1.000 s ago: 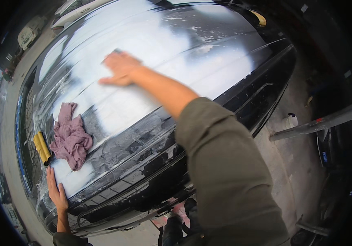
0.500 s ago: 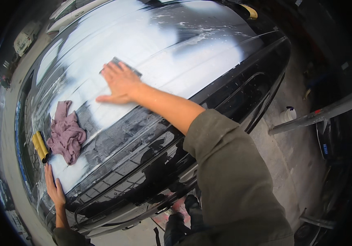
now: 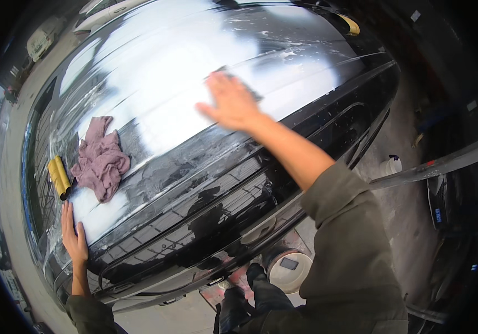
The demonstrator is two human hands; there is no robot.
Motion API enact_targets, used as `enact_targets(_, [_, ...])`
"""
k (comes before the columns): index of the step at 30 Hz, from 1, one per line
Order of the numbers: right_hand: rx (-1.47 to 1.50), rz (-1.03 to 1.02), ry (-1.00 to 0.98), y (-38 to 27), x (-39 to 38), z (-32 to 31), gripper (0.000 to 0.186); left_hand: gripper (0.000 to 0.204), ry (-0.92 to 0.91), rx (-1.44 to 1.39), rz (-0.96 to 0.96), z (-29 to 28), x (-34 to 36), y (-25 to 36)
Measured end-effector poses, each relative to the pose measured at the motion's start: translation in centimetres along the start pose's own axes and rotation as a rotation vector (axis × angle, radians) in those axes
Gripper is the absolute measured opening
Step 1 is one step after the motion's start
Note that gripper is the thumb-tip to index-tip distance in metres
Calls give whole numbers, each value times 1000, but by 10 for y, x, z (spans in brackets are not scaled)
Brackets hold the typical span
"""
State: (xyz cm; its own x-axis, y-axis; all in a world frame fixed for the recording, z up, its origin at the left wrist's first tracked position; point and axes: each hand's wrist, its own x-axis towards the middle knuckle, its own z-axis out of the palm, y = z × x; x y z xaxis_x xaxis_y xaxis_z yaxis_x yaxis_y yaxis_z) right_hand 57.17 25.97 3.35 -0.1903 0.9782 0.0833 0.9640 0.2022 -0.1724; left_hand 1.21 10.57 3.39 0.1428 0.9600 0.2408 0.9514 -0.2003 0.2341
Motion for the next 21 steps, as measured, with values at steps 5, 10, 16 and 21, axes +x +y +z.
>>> enact_targets(5, [143,-275,-5,-123,3,18,91,57,17,15,41,6,8,-5])
enact_targets(10, [179,-341,-46,-77,2,6,78,57,11,13,6,-2,1,-9])
enact_targets(16, [-37,121,93,93,-25,-14,83,57,33,6,29,1,4,0])
enact_targets(21, [31,-186,4,-59,-8,3,88,60,32,17,-7,-2,-1,0])
